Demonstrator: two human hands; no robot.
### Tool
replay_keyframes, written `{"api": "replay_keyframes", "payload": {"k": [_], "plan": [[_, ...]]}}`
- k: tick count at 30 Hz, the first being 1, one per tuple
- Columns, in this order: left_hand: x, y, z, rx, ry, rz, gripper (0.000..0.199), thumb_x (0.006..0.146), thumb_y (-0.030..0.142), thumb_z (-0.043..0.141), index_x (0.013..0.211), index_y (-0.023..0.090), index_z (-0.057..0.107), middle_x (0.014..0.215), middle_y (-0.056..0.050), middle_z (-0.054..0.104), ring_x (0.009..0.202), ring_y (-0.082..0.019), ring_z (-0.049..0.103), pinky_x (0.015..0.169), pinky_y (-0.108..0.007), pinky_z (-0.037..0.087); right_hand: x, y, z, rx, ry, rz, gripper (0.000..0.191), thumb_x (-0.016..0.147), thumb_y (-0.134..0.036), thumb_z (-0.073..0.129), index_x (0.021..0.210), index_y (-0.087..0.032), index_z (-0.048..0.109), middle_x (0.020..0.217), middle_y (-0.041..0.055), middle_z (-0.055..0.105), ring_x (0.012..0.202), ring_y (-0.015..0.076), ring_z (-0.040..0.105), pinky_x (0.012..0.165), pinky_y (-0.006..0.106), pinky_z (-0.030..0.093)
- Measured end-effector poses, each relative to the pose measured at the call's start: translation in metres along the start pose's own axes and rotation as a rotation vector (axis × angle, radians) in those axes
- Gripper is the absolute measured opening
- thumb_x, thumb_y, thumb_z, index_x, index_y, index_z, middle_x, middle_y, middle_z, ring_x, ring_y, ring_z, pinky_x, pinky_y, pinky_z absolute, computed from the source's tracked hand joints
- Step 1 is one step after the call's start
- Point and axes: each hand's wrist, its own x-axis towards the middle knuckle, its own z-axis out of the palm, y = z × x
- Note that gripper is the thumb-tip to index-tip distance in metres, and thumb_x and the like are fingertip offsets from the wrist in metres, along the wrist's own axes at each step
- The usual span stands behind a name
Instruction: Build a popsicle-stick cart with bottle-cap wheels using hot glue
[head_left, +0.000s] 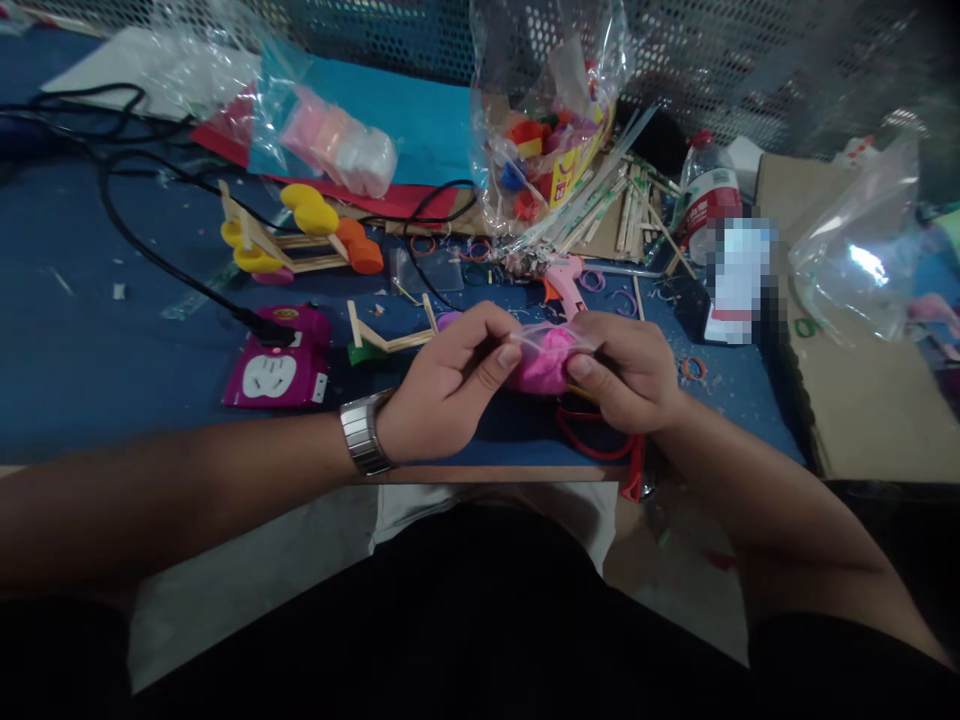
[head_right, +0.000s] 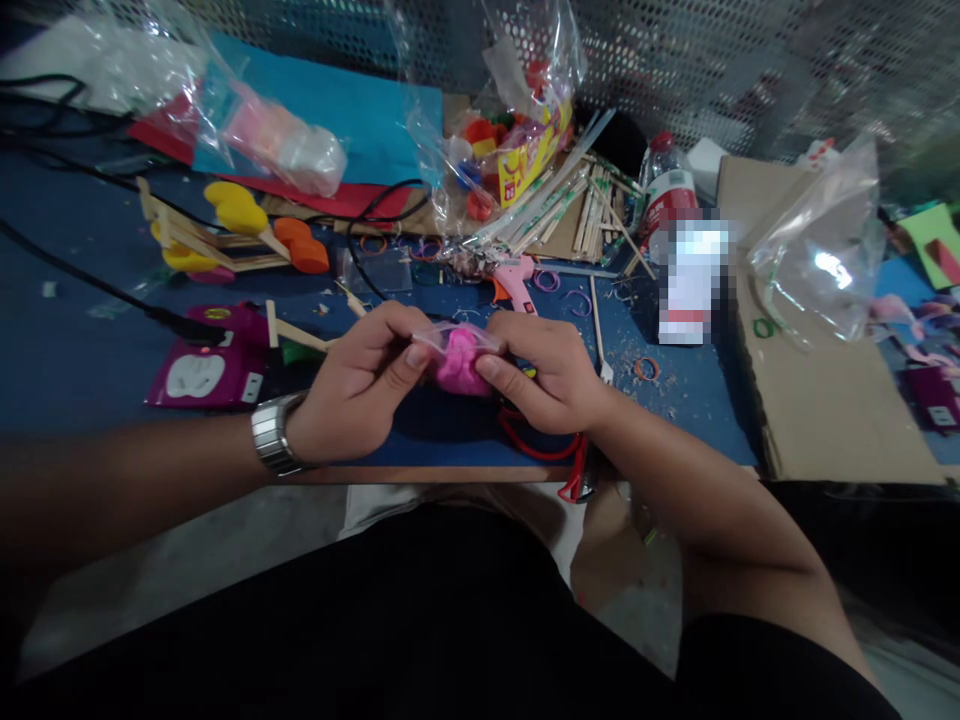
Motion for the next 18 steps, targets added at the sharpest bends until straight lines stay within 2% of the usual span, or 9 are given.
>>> {"api": "replay_keyframes", "payload": {"k": [5, 8, 12, 15, 18], "plan": [[0.0010, 0.0005, -0.0026, -0.002, 0.022, -0.059, 0.028, 0.120, 0.051, 0.066, 0.106, 0.026, 0.065, 0.091, -0.002, 0.061, 0.078, -0.018, 0.054, 0.074, -0.036, 0.049, 0.0000, -0.0004, -0.0017, -0.012, 0.035, 0.010, 0.027, 0.117, -0.031, 0.063, 0.090, -0.027, 0.064, 0.077, 0.0012, 0.062, 0.069, 0.0184, 0.059, 0.065, 0.034, 0.052], [0.0007, -0.0003, -0.0014, -0.075, -0.034, -0.106, 0.033, 0.119, 0.057, 0.064, 0.106, 0.026, 0.064, 0.089, -0.001, 0.058, 0.074, -0.017, 0.050, 0.069, -0.035, 0.046, -0.0006, -0.0011, -0.0008, -0.006, 0.054, 0.025, 0.028, 0.117, -0.034, 0.063, 0.090, -0.027, 0.065, 0.077, 0.0021, 0.064, 0.070, 0.0193, 0.062, 0.067, 0.036, 0.054], [-0.0008, -0.0020, -0.0001, -0.060, -0.118, -0.035, 0.029, 0.121, 0.049, 0.062, 0.107, 0.025, 0.066, 0.097, -0.003, 0.066, 0.083, -0.019, 0.059, 0.079, -0.036, 0.052, -0.0023, -0.0001, 0.0013, 0.045, 0.097, 0.027, 0.027, 0.116, -0.038, 0.067, 0.093, -0.026, 0.065, 0.078, 0.0017, 0.063, 0.070, 0.0190, 0.060, 0.068, 0.036, 0.053], [-0.0015, -0.0028, -0.0010, -0.029, -0.096, 0.010, 0.025, 0.121, 0.043, 0.061, 0.106, 0.023, 0.067, 0.094, -0.002, 0.066, 0.085, -0.019, 0.059, 0.081, -0.035, 0.053, -0.0024, 0.0011, 0.0014, 0.075, 0.086, 0.029, 0.029, 0.117, -0.042, 0.068, 0.093, -0.025, 0.063, 0.079, 0.0010, 0.060, 0.069, 0.0178, 0.056, 0.066, 0.034, 0.049], [-0.0011, -0.0028, -0.0022, -0.033, -0.056, 0.027, 0.028, 0.120, 0.045, 0.064, 0.104, 0.023, 0.068, 0.092, -0.002, 0.063, 0.082, -0.018, 0.056, 0.078, -0.034, 0.052, -0.0016, 0.0016, -0.0004, 0.080, 0.029, 0.038, 0.033, 0.118, -0.043, 0.065, 0.091, -0.024, 0.063, 0.078, 0.0010, 0.060, 0.069, 0.0172, 0.055, 0.066, 0.033, 0.047]]}}
